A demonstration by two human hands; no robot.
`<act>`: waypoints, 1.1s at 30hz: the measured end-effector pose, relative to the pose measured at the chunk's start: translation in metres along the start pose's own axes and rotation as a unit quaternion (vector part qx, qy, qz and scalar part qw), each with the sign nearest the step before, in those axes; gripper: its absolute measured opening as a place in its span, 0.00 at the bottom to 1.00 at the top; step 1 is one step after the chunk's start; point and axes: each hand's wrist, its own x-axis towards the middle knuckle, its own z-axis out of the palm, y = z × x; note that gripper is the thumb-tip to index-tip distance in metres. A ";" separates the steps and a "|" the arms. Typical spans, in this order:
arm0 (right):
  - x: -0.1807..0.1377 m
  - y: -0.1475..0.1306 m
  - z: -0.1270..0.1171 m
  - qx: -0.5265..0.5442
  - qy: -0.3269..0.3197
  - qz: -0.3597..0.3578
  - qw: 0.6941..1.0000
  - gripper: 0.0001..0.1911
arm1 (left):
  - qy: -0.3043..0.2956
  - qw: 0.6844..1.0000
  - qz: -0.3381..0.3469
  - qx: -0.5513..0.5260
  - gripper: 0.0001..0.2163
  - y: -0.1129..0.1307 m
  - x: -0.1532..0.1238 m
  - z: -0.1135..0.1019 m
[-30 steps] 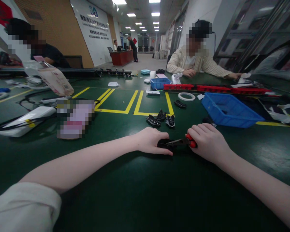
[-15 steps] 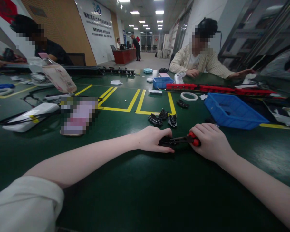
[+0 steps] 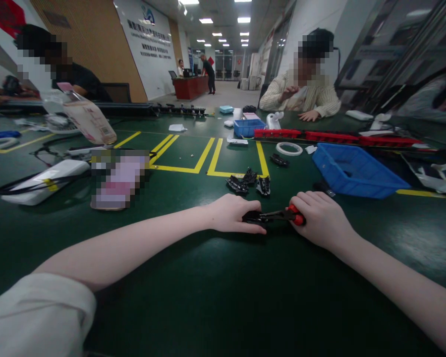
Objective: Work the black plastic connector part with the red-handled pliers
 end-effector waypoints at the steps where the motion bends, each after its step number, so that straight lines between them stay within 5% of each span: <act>1: 0.000 0.000 0.001 -0.001 0.005 -0.001 1.000 0.05 | 0.001 1.000 -0.002 -0.001 0.19 0.000 0.000 0.000; 33: -0.002 0.005 0.010 0.048 0.005 0.001 0.999 0.05 | 0.024 0.998 0.042 -0.039 0.19 -0.004 -0.002 0.001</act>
